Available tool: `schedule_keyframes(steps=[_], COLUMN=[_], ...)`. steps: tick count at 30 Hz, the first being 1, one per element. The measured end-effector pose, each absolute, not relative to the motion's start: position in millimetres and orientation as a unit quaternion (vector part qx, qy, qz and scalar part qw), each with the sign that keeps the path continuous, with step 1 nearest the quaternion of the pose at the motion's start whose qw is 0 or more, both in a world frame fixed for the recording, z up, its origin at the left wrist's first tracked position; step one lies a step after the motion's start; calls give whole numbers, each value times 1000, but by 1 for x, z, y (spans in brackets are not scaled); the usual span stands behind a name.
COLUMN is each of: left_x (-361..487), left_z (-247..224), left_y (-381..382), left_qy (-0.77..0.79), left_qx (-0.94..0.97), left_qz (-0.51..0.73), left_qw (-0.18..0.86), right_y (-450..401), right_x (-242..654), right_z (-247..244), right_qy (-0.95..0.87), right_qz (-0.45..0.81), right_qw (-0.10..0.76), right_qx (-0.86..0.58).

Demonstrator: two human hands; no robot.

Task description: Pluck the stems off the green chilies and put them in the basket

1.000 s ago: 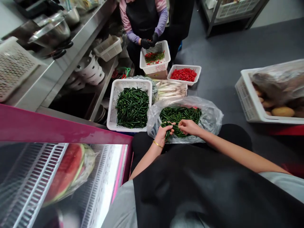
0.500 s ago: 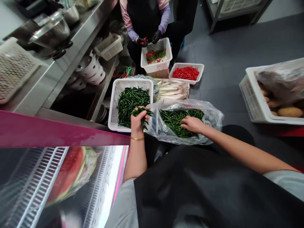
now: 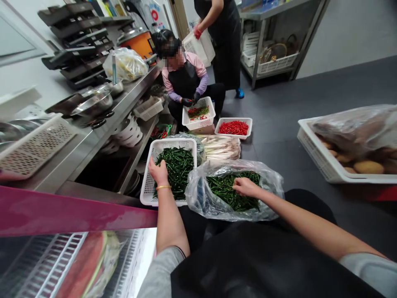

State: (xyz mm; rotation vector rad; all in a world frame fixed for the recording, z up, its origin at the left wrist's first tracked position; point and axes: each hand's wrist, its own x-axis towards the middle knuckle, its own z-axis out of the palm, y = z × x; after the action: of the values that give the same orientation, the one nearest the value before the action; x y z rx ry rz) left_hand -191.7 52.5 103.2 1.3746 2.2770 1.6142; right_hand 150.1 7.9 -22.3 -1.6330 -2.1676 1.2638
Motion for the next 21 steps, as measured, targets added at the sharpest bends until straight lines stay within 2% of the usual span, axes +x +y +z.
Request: schedule_keyframes(steps=[1, 3, 5, 7, 10, 13, 15, 17, 19, 21], left_x=[-168, -111, -52, -7, 25, 25, 19, 11, -2, -21], left_z=[105, 100, 83, 58, 20, -2, -7, -11, -15, -19], left_y=[38, 6, -24, -49, -72, -80, -78, -69, -55, -40], left_qy=[713, 634, 552, 501, 514, 518, 511, 528, 586, 657], left_qx=[460, 563, 678, 707, 562, 381, 331, 327, 363, 415], left_qz=[530, 516, 414, 303, 194, 152, 163, 223, 296, 305], left_qw=[21, 118, 255, 398, 619, 751, 777, 751, 662, 552], right_y=[6, -1, -12, -26, -44, -50, -43, -30, -19, -15], right_x=[159, 172, 179, 182, 181, 179, 179, 180, 183, 185], right_z=[-20, -13, -5, 2, 4, -5, -12, -18, -21, -21], right_qy=[-677, -604, -575, -583, -666, -761, -796, -815, -821, -822], right_qz=[487, 581, 626, 634, 531, 332, 239, 182, 149, 146], right_qw=[122, 198, 239, 250, 226, 181, 129, 63, 14, -17], right_qx=[-538, -508, -468, -443, -472, -527, -541, -546, -552, -550])
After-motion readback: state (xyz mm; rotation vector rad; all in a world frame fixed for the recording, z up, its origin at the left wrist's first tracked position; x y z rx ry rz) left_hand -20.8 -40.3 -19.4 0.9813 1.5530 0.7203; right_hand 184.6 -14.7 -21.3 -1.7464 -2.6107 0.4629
